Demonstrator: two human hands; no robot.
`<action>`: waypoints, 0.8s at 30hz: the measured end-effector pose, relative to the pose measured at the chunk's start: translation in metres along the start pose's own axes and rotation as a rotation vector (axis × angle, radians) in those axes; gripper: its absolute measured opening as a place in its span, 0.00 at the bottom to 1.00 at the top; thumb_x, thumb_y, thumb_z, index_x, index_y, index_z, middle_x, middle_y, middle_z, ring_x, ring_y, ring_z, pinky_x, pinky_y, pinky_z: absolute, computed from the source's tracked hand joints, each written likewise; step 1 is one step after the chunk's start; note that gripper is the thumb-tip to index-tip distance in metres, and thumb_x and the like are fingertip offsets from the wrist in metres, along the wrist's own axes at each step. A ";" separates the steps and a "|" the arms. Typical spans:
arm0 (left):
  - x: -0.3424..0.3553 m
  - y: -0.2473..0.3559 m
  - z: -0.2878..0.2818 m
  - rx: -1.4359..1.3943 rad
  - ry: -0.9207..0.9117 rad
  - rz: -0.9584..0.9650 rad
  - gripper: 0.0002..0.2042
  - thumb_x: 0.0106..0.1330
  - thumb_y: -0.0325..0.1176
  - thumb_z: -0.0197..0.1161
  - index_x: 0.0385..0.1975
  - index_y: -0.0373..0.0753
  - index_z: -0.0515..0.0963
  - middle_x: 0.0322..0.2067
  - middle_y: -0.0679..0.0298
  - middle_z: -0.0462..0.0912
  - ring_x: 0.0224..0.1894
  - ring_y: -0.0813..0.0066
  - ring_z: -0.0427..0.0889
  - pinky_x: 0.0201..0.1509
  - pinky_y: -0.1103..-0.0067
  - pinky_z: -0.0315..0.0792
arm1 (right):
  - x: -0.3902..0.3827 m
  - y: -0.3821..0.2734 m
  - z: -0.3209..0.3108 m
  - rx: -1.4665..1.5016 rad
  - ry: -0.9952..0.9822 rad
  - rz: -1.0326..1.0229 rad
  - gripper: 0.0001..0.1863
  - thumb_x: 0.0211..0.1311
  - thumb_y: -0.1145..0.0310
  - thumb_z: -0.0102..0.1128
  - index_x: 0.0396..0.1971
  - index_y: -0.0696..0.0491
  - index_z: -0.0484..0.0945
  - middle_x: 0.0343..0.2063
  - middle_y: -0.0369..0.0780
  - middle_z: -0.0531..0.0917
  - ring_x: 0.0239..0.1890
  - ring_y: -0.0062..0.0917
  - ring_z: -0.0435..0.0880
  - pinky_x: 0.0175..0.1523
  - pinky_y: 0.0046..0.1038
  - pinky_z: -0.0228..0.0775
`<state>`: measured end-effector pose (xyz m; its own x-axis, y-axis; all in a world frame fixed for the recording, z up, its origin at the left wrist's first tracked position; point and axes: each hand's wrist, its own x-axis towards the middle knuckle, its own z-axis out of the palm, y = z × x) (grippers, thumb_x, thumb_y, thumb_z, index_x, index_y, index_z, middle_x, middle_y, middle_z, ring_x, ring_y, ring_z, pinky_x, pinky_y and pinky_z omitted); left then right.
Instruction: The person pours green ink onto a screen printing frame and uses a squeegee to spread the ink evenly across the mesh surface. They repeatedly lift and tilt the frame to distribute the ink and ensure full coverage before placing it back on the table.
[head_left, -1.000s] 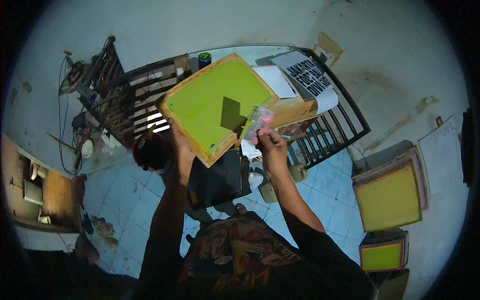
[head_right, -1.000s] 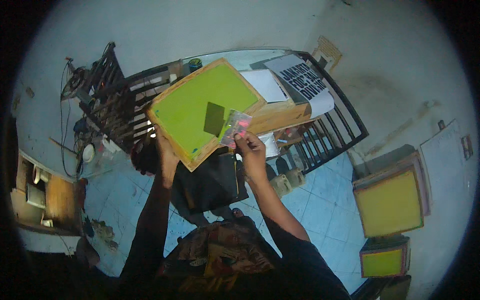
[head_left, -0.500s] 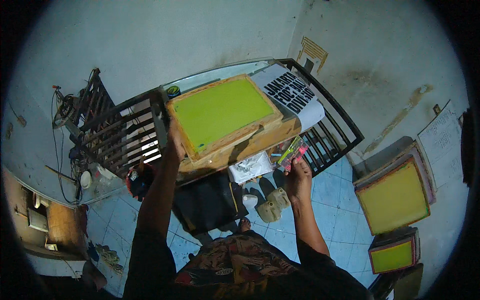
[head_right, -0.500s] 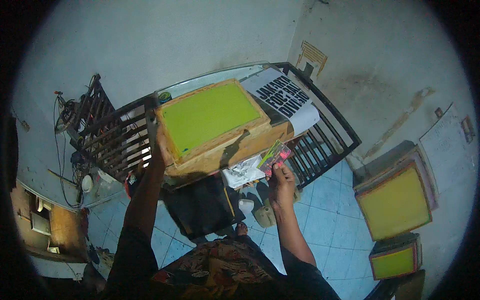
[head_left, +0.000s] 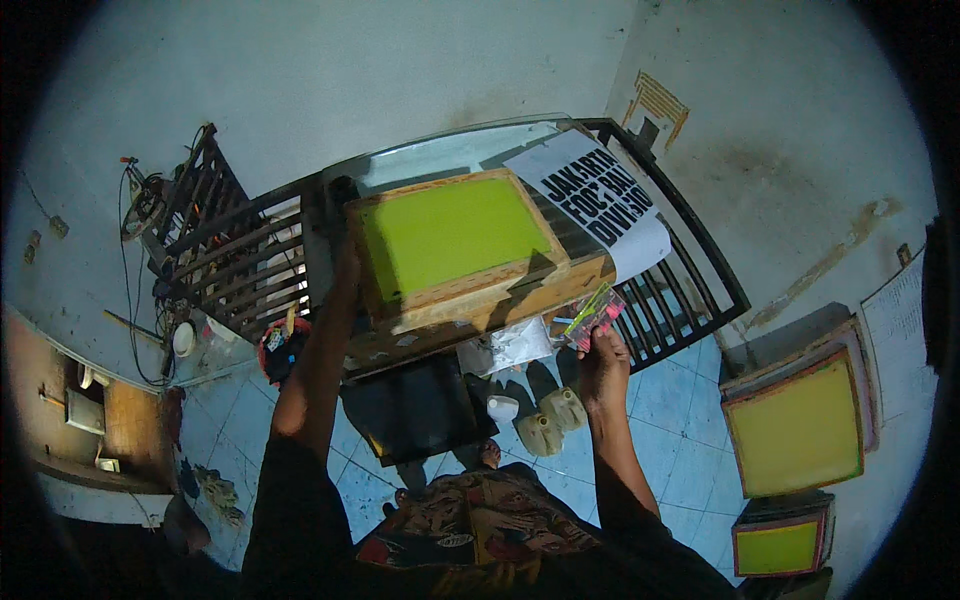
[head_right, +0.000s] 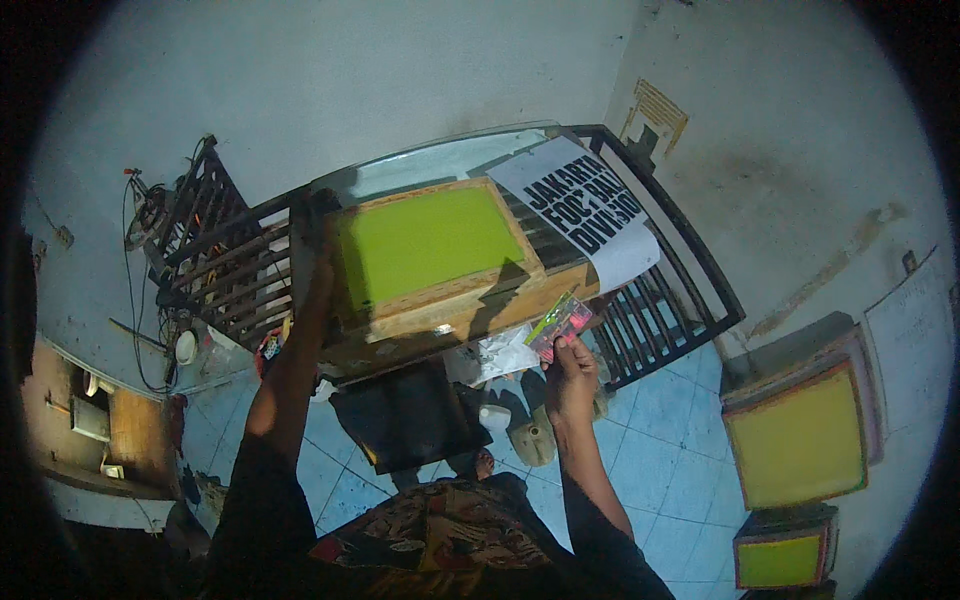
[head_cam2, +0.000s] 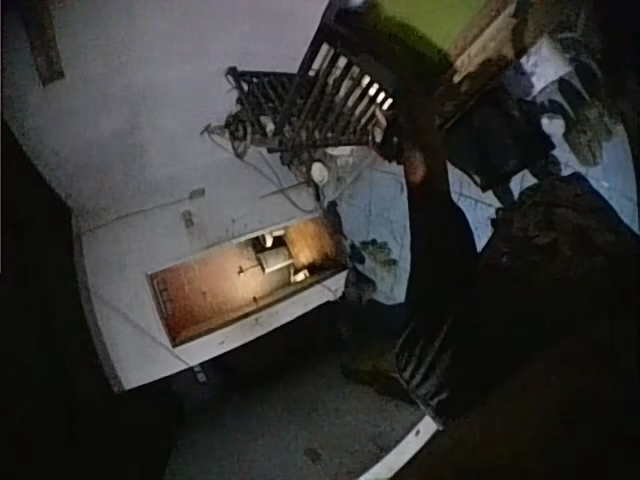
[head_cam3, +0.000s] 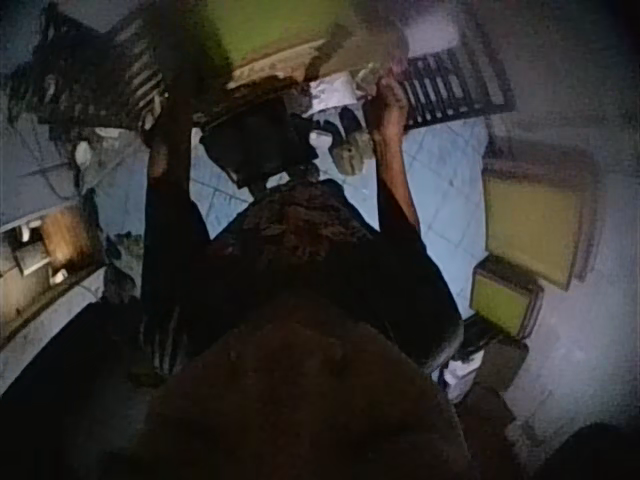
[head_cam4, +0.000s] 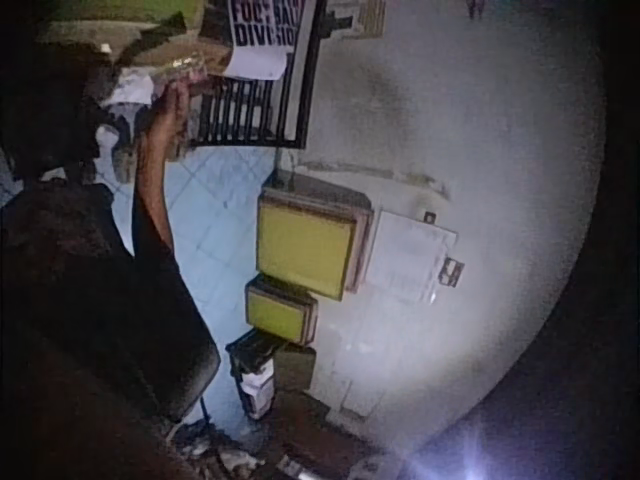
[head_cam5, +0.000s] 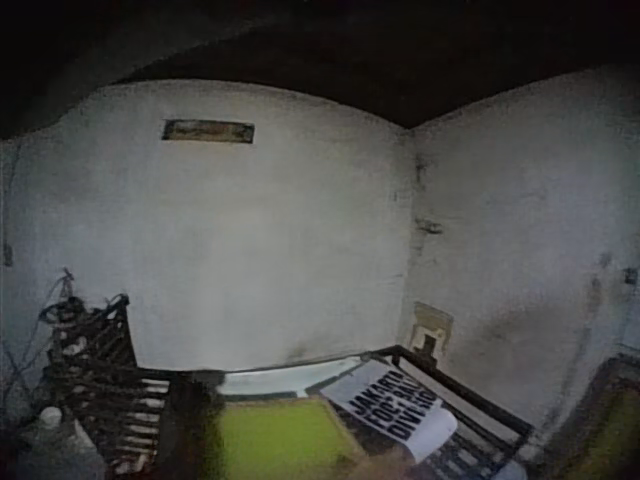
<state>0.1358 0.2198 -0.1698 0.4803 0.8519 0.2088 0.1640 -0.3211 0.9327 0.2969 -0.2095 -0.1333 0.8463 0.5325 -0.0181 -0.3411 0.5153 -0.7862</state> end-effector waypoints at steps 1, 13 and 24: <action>0.003 -0.001 0.000 0.077 0.014 0.018 0.28 0.75 0.54 0.38 0.63 0.39 0.65 0.53 0.53 0.76 0.50 0.60 0.76 0.58 0.67 0.68 | -0.001 0.000 0.002 0.003 -0.010 0.005 0.06 0.65 0.70 0.59 0.40 0.54 0.80 0.33 0.32 0.83 0.31 0.15 0.78 0.36 0.20 0.66; -0.001 -0.005 0.010 0.399 0.007 0.083 0.28 0.76 0.52 0.37 0.65 0.37 0.63 0.53 0.49 0.75 0.50 0.59 0.76 0.60 0.70 0.65 | -0.006 0.022 0.013 -0.015 -0.001 0.039 0.04 0.65 0.70 0.60 0.35 0.54 0.80 0.30 0.33 0.83 0.29 0.16 0.77 0.36 0.21 0.67; -0.004 -0.018 0.011 0.101 -0.198 -0.150 0.36 0.72 0.63 0.28 0.68 0.40 0.58 0.53 0.37 0.74 0.58 0.46 0.73 0.62 0.64 0.62 | 0.003 0.035 0.044 -0.019 0.041 0.104 0.02 0.63 0.71 0.62 0.33 0.52 0.80 0.28 0.32 0.82 0.28 0.15 0.77 0.34 0.20 0.67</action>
<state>0.1406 0.2180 -0.1911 0.6014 0.7990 -0.0001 0.3263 -0.2455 0.9128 0.2700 -0.1603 -0.1338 0.8230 0.5540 -0.1255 -0.4205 0.4457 -0.7902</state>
